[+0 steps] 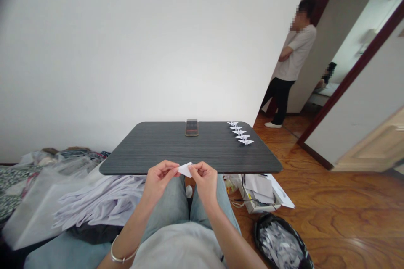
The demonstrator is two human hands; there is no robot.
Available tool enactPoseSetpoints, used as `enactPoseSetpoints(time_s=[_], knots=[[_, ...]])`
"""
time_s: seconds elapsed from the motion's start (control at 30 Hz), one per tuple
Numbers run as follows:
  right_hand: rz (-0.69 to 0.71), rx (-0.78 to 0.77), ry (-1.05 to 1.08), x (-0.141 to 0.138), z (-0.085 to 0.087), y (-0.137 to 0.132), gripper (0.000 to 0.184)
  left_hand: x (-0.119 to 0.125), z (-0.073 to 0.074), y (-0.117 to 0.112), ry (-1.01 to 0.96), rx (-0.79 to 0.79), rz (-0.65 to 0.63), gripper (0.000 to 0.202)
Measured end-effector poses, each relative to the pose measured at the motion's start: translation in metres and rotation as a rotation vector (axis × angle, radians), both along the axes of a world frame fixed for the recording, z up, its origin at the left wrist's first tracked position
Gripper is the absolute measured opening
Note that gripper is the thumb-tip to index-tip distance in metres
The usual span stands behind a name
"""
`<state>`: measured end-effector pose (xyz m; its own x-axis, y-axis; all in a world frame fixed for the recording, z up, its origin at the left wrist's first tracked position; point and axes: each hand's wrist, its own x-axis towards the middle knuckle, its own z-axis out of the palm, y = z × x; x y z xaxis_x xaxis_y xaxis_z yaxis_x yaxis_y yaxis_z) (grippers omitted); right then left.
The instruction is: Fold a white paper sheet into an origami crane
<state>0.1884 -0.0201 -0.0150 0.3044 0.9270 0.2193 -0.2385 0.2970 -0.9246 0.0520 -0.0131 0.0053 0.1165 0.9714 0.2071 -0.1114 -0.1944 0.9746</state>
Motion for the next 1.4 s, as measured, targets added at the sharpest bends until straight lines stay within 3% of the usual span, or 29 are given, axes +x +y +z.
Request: enactPoseSetpoints(time_s=[0.3,0.57,0.8,0.97,1.17,1.4], knots=[[-0.026,-0.003,-0.012,0.001,-0.001,0.001,0.019,-0.003,-0.004,0.002,0.033,-0.017,-0.036,0.026],[-0.055,0.000,-0.032,0.003,-0.004,0.003,0.021,-0.005,0.003,0.000,-0.088,-0.090,-0.098,0.040],[-0.043,0.039,-0.100,-0.002,-0.004,-0.002,0.019,0.001,0.004,0.001,-0.071,-0.141,-0.089,0.032],[-0.015,0.065,-0.132,-0.004,-0.003,-0.005,0.018,0.003,0.002,0.003,-0.022,-0.098,-0.059,0.021],[-0.009,0.068,-0.055,-0.004,0.001,-0.006,0.022,0.004,0.005,0.001,-0.015,-0.043,-0.047,0.022],[0.168,-0.011,-0.006,0.000,0.003,0.000,0.021,0.004,0.008,-0.001,0.039,0.025,-0.035,0.022]])
